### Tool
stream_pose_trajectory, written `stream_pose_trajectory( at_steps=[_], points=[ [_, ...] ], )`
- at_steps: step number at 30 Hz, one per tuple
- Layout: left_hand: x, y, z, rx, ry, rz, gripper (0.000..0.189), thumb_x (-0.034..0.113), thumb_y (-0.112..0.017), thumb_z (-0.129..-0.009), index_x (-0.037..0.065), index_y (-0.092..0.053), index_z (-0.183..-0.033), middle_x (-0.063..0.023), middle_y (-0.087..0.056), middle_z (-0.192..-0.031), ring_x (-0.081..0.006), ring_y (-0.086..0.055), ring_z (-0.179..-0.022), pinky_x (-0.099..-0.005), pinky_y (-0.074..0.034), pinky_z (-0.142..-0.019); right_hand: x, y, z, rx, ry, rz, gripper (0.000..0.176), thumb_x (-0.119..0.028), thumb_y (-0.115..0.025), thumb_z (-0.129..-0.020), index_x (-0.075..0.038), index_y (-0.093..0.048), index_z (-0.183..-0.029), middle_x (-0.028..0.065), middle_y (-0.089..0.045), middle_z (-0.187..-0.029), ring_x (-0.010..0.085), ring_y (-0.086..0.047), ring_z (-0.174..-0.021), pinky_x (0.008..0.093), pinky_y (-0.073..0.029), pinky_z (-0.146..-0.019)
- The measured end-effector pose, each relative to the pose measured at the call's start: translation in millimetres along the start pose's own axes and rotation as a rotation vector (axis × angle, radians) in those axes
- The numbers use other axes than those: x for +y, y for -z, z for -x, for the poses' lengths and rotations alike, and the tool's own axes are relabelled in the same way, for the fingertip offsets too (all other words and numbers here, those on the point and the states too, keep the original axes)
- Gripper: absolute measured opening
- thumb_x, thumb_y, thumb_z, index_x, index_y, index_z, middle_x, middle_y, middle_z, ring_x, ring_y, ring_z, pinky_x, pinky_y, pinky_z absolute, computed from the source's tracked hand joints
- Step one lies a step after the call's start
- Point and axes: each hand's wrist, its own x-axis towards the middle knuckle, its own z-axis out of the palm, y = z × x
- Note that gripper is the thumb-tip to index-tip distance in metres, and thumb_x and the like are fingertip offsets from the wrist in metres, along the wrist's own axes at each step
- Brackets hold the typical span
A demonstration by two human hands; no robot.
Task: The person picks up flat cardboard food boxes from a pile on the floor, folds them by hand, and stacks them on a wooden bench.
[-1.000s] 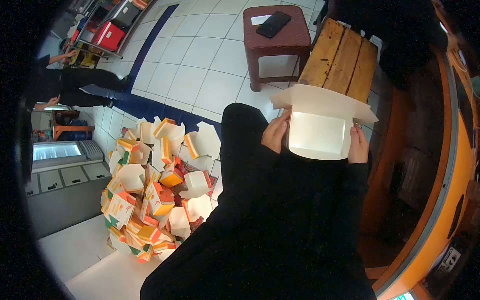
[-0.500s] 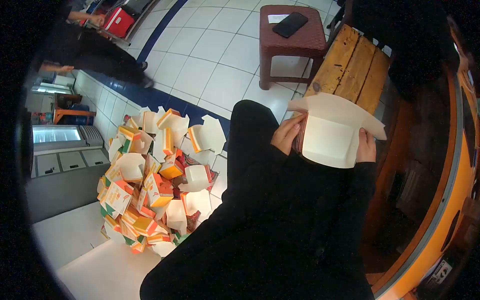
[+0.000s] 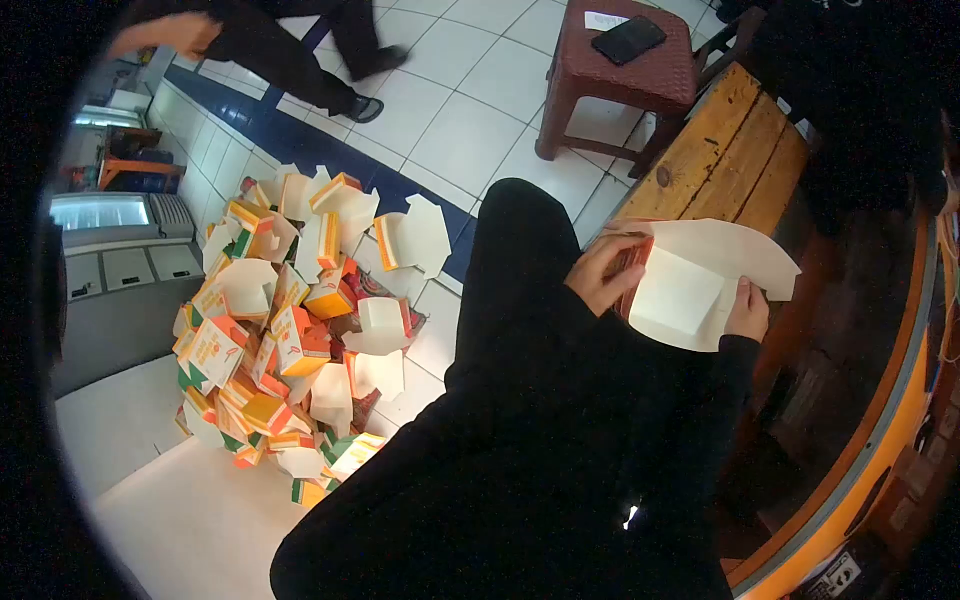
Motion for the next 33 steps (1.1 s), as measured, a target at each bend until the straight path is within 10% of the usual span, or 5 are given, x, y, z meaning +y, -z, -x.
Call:
stream_pose_trajectory(
  at_steps=[12, 19, 23, 29, 33],
  points=[
    [15.9, 2.6, 9.2, 0.042, 0.086, -0.163, 0.051, 0.032, -0.066, -0.083, 0.005, -0.049, -0.124, -0.0198, -0.054, -0.121, -0.0356, -0.054, -0.113, -0.0408, -0.044, -0.094, 2.2, -2.7, 6.0, 0.071, -0.076, 0.074, 0.048, -0.045, -0.057, -0.09, -0.002, -0.066, -0.109, 0.0178, -0.068, -0.102, 0.0265, -0.066, -0.091, 0.0357, -0.049, -0.079],
    [-38.4, 178.7, 35.9, 0.787, 0.079, -0.65, 0.02, 0.016, -0.059, -0.083, 0.005, -0.062, -0.099, -0.0135, -0.06, -0.09, -0.0282, -0.059, -0.079, -0.0371, -0.048, -0.071, 40.7, 37.2, 54.4, 0.265, -0.273, -0.248, 0.052, -0.045, -0.054, -0.093, 0.0, -0.06, -0.118, 0.011, -0.065, -0.106, 0.0185, -0.061, -0.091, 0.0289, -0.048, -0.077],
    [-184.0, 301.0, 111.3, 0.375, 0.928, -1.346, 0.044, 0.014, -0.056, -0.084, 0.031, -0.053, -0.125, -0.0132, -0.05, -0.117, -0.0335, -0.055, -0.099, -0.0441, -0.049, -0.082, 132.7, 55.4, 55.9, 0.248, -0.45, -0.361, 0.047, -0.043, -0.053, -0.094, -0.004, -0.06, -0.118, 0.0038, -0.057, -0.084, 0.0108, -0.052, -0.072, 0.0252, -0.042, -0.062],
    [-335.6, 404.9, 195.2, -0.146, 0.704, -1.759, 0.044, 0.021, -0.049, -0.091, 0.04, -0.048, -0.131, -0.0037, -0.034, -0.142, -0.0315, -0.037, -0.126, -0.0597, -0.036, -0.096, 124.6, 87.7, 108.3, 0.158, -0.527, -0.194, 0.035, -0.04, -0.053, -0.095, -0.01, -0.062, -0.112, -0.0004, -0.052, -0.075, 0.007, -0.045, -0.056, 0.024, -0.035, -0.047],
    [-362.4, 446.8, 185.2, -0.572, 0.809, -1.897, 0.038, 0.027, -0.04, -0.094, 0.029, -0.048, -0.13, -0.0037, -0.045, -0.128, -0.0276, -0.04, -0.115, -0.0526, -0.038, -0.09, 99.4, 90.6, 114.8, 0.192, -0.555, -0.055, 0.03, -0.038, -0.054, -0.095, -0.012, -0.062, -0.109, -0.0013, -0.051, -0.072, 0.0063, -0.042, -0.048, 0.0224, -0.032, -0.041]
  ],
)
